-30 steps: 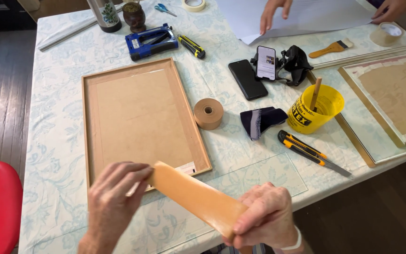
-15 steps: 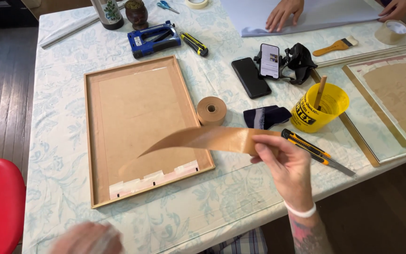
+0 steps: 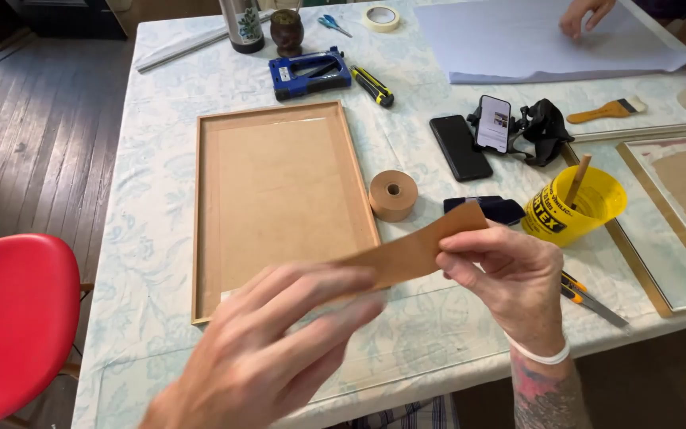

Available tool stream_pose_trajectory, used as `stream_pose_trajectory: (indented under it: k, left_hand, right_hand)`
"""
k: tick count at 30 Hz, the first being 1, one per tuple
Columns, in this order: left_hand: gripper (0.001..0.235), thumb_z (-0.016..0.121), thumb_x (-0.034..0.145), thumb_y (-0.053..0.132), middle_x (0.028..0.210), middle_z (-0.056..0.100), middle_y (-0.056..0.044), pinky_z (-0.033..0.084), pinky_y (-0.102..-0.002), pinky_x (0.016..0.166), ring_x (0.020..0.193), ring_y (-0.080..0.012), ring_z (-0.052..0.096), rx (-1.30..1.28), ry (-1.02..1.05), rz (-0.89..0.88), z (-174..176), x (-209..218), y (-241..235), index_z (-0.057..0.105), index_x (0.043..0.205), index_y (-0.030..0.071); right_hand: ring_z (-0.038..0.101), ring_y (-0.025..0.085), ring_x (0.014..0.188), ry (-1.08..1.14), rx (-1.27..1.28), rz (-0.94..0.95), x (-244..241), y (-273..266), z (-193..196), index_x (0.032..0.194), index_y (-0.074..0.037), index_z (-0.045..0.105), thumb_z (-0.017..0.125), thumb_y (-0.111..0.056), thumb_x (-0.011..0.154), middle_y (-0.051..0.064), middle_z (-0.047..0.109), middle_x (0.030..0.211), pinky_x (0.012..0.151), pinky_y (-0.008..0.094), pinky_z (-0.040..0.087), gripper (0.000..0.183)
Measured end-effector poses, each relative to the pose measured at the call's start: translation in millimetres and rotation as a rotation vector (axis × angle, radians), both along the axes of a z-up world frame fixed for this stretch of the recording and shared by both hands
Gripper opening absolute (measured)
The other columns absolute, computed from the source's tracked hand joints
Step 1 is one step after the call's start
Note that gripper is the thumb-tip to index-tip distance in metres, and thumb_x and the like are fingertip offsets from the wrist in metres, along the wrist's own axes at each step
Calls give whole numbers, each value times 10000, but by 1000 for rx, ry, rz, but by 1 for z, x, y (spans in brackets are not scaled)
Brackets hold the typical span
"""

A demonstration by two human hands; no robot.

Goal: Applying brown paper tape to the back of a picture frame to seal the backing and glass.

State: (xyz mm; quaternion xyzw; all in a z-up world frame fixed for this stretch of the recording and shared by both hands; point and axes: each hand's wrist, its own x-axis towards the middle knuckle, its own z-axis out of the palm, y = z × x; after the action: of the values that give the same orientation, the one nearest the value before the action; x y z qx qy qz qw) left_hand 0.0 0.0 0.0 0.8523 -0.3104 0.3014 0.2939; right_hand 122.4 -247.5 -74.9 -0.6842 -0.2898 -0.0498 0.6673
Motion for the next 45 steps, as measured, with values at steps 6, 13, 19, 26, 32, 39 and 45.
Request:
stream_pose_trajectory:
  k: [6, 13, 19, 26, 32, 39, 45]
  left_hand:
    - [325, 480, 1122, 73, 1400, 595, -189, 556, -441, 930, 1218, -342, 646, 279, -147, -9, -3, 43, -10, 517, 1428, -29]
    - [123, 543, 1066, -26, 1067, 603, -112, 535, -384, 804, 893, -256, 626, 299, -412, 114, -20, 57, -18, 634, 1148, -24]
    - [123, 574, 1062, 62, 943, 638, -79, 492, -365, 708, 796, -242, 625, 139, -292, 104, -31, 56, -24, 664, 985, 27]
    - [61, 687, 991, 84, 963, 716, -79, 523, -367, 675, 807, -241, 660, 168, -211, 170, -58, 57, -17, 707, 1017, 32]
    - [41, 725, 967, 67, 949, 731, -65, 545, -368, 690, 829, -236, 686, 291, -246, 273, -69, 54, -2, 729, 1005, 53]
    - [162, 803, 910, 134, 990, 778, -69, 598, -380, 772, 869, -214, 721, 346, -180, 416, -103, 32, 50, 753, 1046, 62]
    - [87, 805, 965, 116, 963, 756, -63, 558, -403, 791, 876, -270, 710, 383, -200, 652, -118, -12, 82, 736, 986, 69]
  right_hand:
    - [550, 113, 727, -20, 38, 56, -14, 15, 0, 1045, 29, 746, 681, -29, 926, 61, 621, 786, 623, 200, 500, 147]
    - [714, 223, 887, -43, 149, 124, -23, 32, -13, 892, 16, 722, 756, 132, 785, 152, 740, 901, 850, 281, 609, 162]
    - [722, 190, 784, 28, 287, 84, -24, 31, -34, 934, 10, 728, 835, 68, 752, 151, 742, 861, 751, 248, 612, 220]
    - [687, 158, 747, 200, 423, 202, -26, 22, -55, 930, 24, 747, 892, -38, 755, 125, 742, 821, 671, 243, 589, 236]
    - [719, 165, 763, 302, 587, 490, -31, 15, -52, 963, -12, 773, 860, 66, 807, 103, 761, 880, 662, 225, 635, 195]
    - [453, 119, 580, 312, 479, 555, -38, -16, -56, 853, -42, 753, 904, -52, 802, 44, 642, 673, 499, 274, 328, 160]
    - [573, 164, 779, 501, 29, 660, -28, -40, -64, 971, -59, 738, 818, 13, 829, 54, 683, 873, 699, 294, 435, 178]
